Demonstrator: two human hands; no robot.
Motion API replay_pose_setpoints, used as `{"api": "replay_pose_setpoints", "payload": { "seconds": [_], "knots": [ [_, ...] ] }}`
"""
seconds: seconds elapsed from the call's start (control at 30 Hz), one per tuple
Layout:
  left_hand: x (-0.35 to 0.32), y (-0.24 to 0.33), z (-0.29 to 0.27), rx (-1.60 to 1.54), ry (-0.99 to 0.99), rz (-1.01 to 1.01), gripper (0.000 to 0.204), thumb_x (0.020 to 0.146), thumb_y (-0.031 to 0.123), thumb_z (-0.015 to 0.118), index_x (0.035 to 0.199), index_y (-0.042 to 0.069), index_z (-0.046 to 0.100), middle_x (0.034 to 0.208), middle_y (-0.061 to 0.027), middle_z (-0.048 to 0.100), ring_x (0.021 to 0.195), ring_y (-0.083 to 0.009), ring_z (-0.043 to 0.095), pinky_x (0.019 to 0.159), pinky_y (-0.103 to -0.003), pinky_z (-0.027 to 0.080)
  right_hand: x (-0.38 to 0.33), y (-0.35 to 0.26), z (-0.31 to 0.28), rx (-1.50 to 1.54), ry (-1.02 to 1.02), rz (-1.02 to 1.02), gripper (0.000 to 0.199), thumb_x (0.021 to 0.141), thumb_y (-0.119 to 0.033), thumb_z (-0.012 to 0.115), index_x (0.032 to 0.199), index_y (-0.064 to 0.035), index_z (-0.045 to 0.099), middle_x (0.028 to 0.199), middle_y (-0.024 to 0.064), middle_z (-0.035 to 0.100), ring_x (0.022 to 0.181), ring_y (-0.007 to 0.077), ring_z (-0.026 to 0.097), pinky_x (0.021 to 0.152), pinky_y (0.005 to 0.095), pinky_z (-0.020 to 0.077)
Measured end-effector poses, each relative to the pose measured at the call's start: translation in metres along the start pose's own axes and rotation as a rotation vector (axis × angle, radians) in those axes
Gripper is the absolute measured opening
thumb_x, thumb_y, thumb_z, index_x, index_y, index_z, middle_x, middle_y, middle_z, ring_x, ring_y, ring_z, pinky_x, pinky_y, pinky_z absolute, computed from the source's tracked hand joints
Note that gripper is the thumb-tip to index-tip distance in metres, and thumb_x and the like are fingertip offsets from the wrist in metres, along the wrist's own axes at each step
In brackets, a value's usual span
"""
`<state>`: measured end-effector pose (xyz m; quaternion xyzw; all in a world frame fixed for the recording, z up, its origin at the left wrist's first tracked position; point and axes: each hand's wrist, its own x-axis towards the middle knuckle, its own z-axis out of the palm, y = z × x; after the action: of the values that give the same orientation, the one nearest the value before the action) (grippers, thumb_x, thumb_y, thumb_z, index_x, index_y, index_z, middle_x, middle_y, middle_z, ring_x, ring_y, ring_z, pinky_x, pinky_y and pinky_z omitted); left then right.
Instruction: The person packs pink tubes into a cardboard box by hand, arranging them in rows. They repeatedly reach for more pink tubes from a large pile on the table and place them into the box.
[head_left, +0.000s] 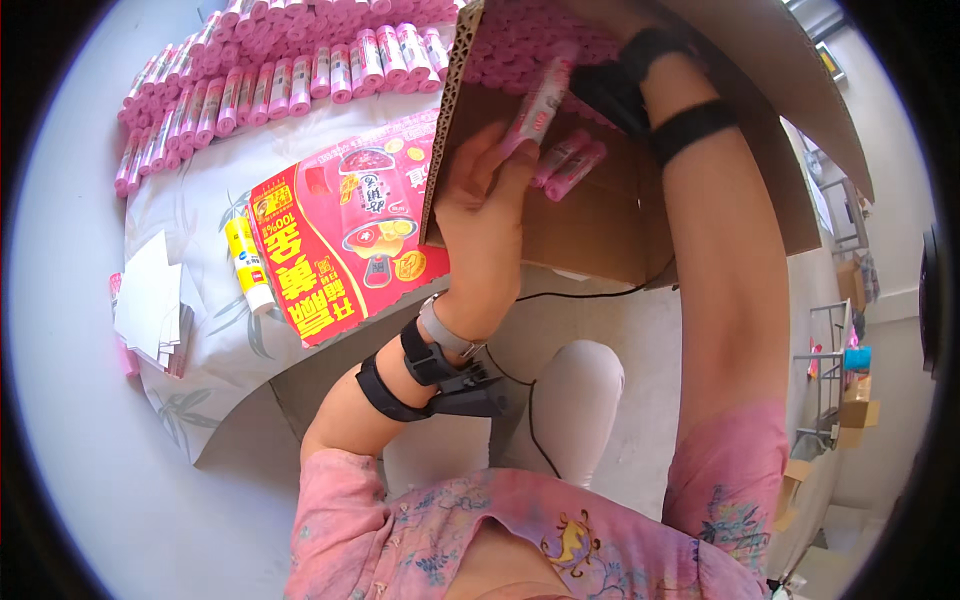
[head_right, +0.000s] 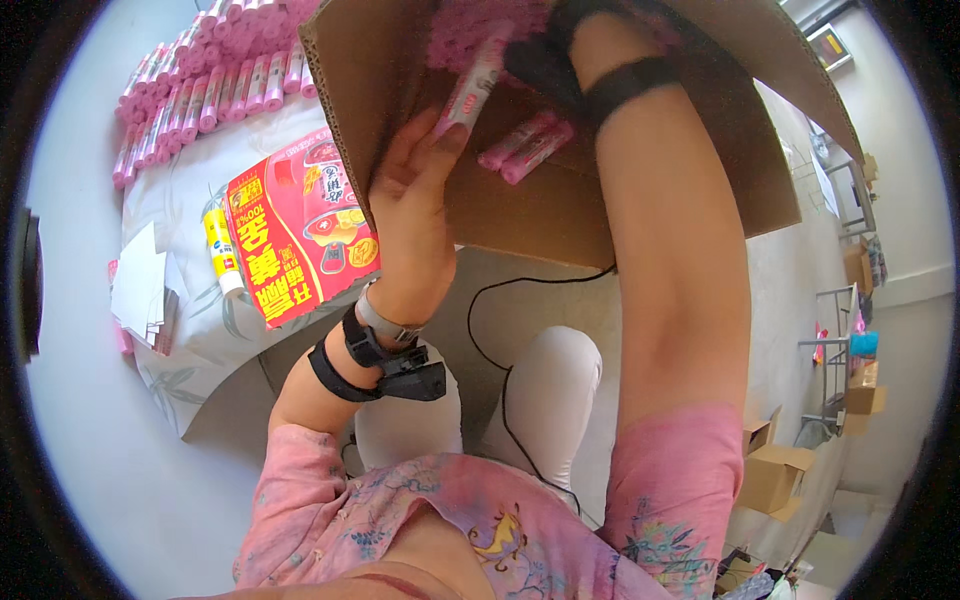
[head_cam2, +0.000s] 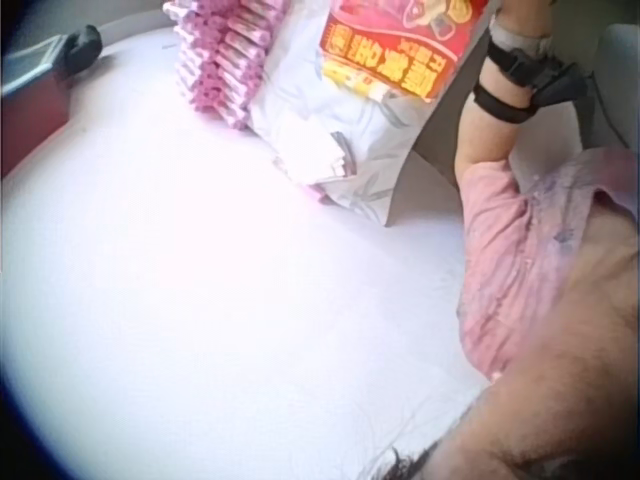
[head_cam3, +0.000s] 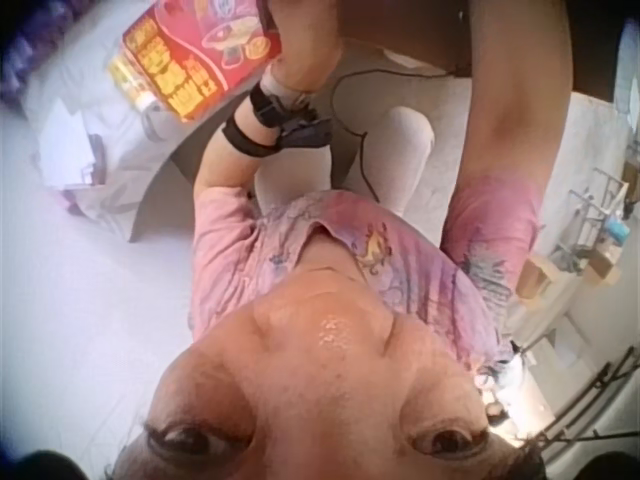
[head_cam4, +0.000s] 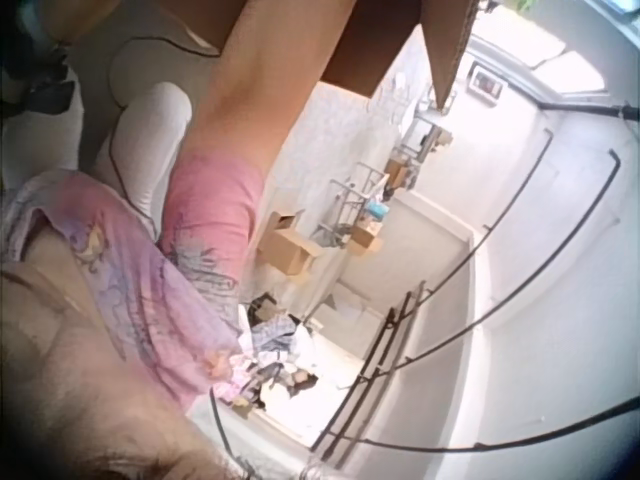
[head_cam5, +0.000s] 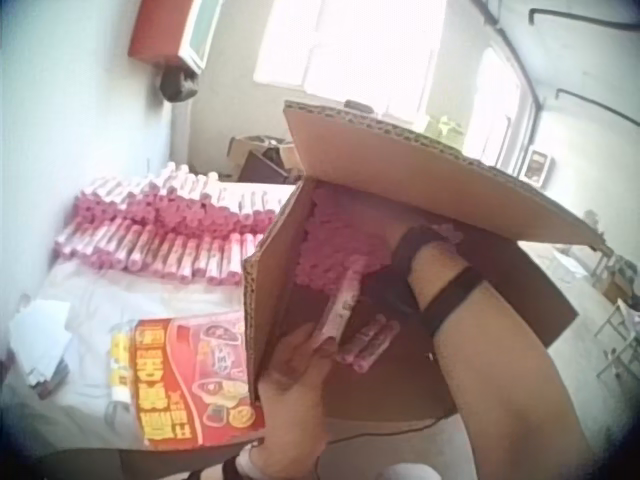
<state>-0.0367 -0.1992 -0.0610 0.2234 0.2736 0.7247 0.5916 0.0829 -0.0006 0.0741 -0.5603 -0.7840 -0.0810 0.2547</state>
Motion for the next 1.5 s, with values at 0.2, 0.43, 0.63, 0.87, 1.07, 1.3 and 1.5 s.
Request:
{"api": "replay_pose_setpoints", "payload": {
  "seconds": [0.2, 0.43, 0.63, 0.87, 1.07, 1.3, 1.5],
  "knots": [
    [0.001, -0.004, -0.005, -0.022, -0.014, -0.006, 0.038, 0.094, 0.015, 0.074, 0.128, 0.001, 0.065, 0.123, -0.0054, 0.068, 0.115, -0.014, 0.059, 0.103, -0.029, 0.04, 0.014, -0.014, 0.016, 0.072, -0.067, 0.004, 0.047, 0.1, -0.046, 0.054, 0.121, -0.0077, 0.071, 0.128, 0.0188, 0.069, 0.124, 0.0371, 0.061, 0.107, 0.0486, 0.0434],
    [-0.001, -0.005, -0.013, -0.066, -0.002, -0.058, 0.036, 0.095, 0.012, 0.072, 0.129, 0.001, 0.065, 0.122, -0.0038, 0.067, 0.116, -0.0145, 0.058, 0.104, -0.029, 0.039, 0.025, -0.02, 0.034, 0.13, -0.12, 0.009, 0.048, 0.1, -0.047, 0.053, 0.122, -0.0084, 0.071, 0.13, 0.0181, 0.068, 0.126, 0.0368, 0.06, 0.108, 0.0485, 0.0427],
    [-0.003, 0.0, -0.018, -0.01, 0.021, -0.078, 0.045, 0.097, 0.012, 0.073, 0.136, -0.001, 0.057, 0.13, -0.0084, 0.065, 0.121, -0.0138, 0.058, 0.106, -0.029, 0.041, 0.027, -0.024, 0.046, 0.169, -0.125, -0.012, 0.05, 0.1, -0.049, 0.053, 0.123, -0.0089, 0.071, 0.131, 0.0175, 0.068, 0.127, 0.0365, 0.06, 0.109, 0.0484, 0.0422],
    [0.002, 0.0, -0.014, 0.014, 0.038, -0.06, 0.04, 0.096, 0.014, 0.074, 0.131, 0.001, 0.061, 0.125, -0.0057, 0.066, 0.117, -0.013, 0.059, 0.105, -0.028, 0.041, 0.029, -0.019, 0.039, 0.238, -0.097, -0.022, 0.051, 0.1, -0.05, 0.053, 0.125, -0.0096, 0.071, 0.133, 0.0168, 0.068, 0.129, 0.0363, 0.059, 0.11, 0.0484, 0.0416],
    [0.001, -0.007, -0.014, 0.016, 0.023, -0.03, 0.04, 0.096, 0.016, 0.073, 0.131, 0.0, 0.062, 0.123, -0.0067, 0.067, 0.116, -0.013, 0.059, 0.103, -0.027, 0.04, 0.019, -0.018, 0.018, 0.239, -0.062, -0.032, 0.052, 0.1, -0.052, 0.053, 0.126, -0.0103, 0.071, 0.134, 0.0158, 0.067, 0.13, 0.0358, 0.058, 0.111, 0.0491, 0.0402],
    [0.0, 0.002, -0.014, 0.043, 0.016, -0.041, 0.042, 0.096, 0.017, 0.073, 0.132, -0.001, 0.061, 0.125, -0.0074, 0.067, 0.116, -0.0126, 0.058, 0.102, -0.027, 0.04, -0.018, 0.007, -0.028, 0.045, 0.038, -0.003, 0.055, 0.099, -0.054, 0.052, 0.128, -0.0114, 0.07, 0.137, 0.0143, 0.066, 0.132, 0.0351, 0.056, 0.113, 0.0507, 0.0376],
    [0.003, -0.005, -0.013, 0.048, 0.01, -0.058, 0.033, 0.095, 0.012, 0.069, 0.125, -0.001, 0.066, 0.119, -0.0033, 0.065, 0.115, -0.0126, 0.057, 0.104, -0.028, 0.038, -0.039, 0.03, -0.037, -0.054, 0.103, 0.074, 0.057, 0.099, -0.056, 0.051, 0.13, -0.0122, 0.069, 0.139, 0.0129, 0.065, 0.134, 0.0345, 0.055, 0.114, 0.0521, 0.0353]
  ]
}}
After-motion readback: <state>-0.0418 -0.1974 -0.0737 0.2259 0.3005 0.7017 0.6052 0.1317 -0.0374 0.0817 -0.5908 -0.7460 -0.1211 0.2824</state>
